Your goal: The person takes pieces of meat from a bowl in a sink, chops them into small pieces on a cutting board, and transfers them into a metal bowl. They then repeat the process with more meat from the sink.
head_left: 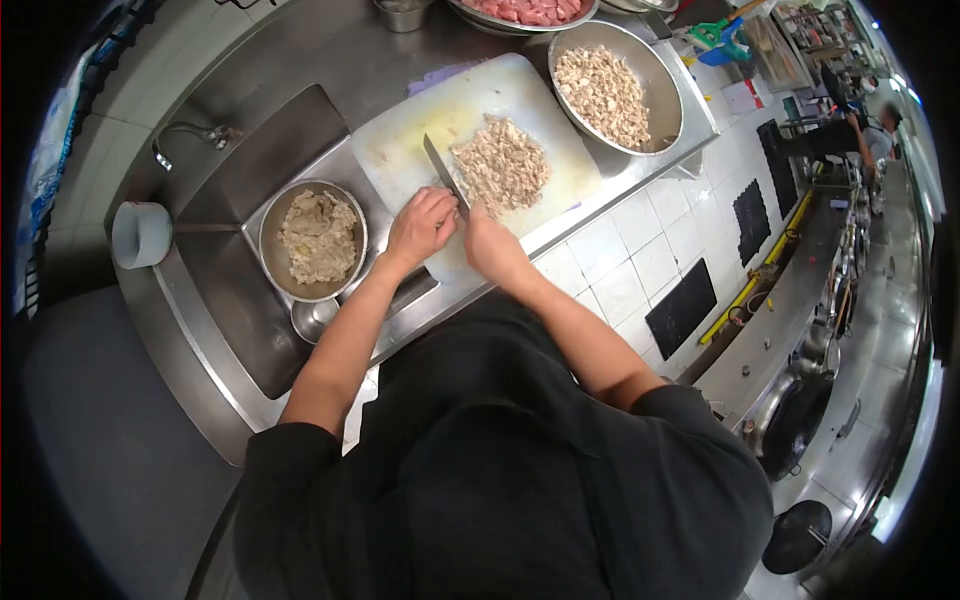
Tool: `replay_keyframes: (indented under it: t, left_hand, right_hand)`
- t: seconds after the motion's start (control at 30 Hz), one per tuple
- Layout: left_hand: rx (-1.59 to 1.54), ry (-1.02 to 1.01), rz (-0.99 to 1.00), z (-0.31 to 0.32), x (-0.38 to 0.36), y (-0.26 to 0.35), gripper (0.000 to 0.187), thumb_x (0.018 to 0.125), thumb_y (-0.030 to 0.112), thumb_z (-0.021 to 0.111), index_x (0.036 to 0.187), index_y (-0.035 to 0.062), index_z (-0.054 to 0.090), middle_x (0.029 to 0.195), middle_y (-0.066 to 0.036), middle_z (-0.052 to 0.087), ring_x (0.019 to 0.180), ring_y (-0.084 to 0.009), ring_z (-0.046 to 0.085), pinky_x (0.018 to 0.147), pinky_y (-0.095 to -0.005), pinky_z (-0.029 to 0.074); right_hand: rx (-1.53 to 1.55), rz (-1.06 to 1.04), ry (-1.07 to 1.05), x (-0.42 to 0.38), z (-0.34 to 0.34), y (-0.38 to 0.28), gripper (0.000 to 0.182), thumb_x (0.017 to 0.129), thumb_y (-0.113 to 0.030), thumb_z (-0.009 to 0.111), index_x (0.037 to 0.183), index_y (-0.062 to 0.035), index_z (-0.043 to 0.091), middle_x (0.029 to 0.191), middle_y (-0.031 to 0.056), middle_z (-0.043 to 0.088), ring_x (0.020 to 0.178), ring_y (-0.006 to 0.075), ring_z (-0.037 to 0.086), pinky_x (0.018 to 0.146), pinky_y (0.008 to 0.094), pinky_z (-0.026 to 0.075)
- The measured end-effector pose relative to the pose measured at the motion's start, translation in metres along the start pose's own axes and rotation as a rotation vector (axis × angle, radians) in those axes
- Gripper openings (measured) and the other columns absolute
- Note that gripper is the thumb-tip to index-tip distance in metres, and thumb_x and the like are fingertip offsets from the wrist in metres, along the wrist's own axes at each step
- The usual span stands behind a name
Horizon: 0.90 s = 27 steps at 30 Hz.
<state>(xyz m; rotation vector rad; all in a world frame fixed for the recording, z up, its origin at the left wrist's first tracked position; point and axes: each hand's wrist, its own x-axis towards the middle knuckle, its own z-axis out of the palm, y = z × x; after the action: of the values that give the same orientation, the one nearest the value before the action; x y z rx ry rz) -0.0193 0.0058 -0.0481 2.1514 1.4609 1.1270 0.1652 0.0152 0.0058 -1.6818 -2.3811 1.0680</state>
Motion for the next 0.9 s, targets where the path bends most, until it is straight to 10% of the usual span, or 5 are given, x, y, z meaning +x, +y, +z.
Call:
replay_keyframes:
  t: [0.9]
  left_hand:
    - [-0.155,-0.201,-0.206,-0.025,0.008,-0.004,0.027,0.096,0.019,0.071,0.118,0.0035,0.072,0.132,-0.015,0.067,0.127,-0.0335,0.061,0.109,-0.0429,0.048]
  right_hand:
    - [-0.036,0.026,-0.034,-0.005,-0.046,-0.006,0.024,0.095,-0.009,0.052,0.115,0.0046,0.05,0.091,0.035,0.071,0.089,0.0533,0.071,0.083,0.0615,0.054]
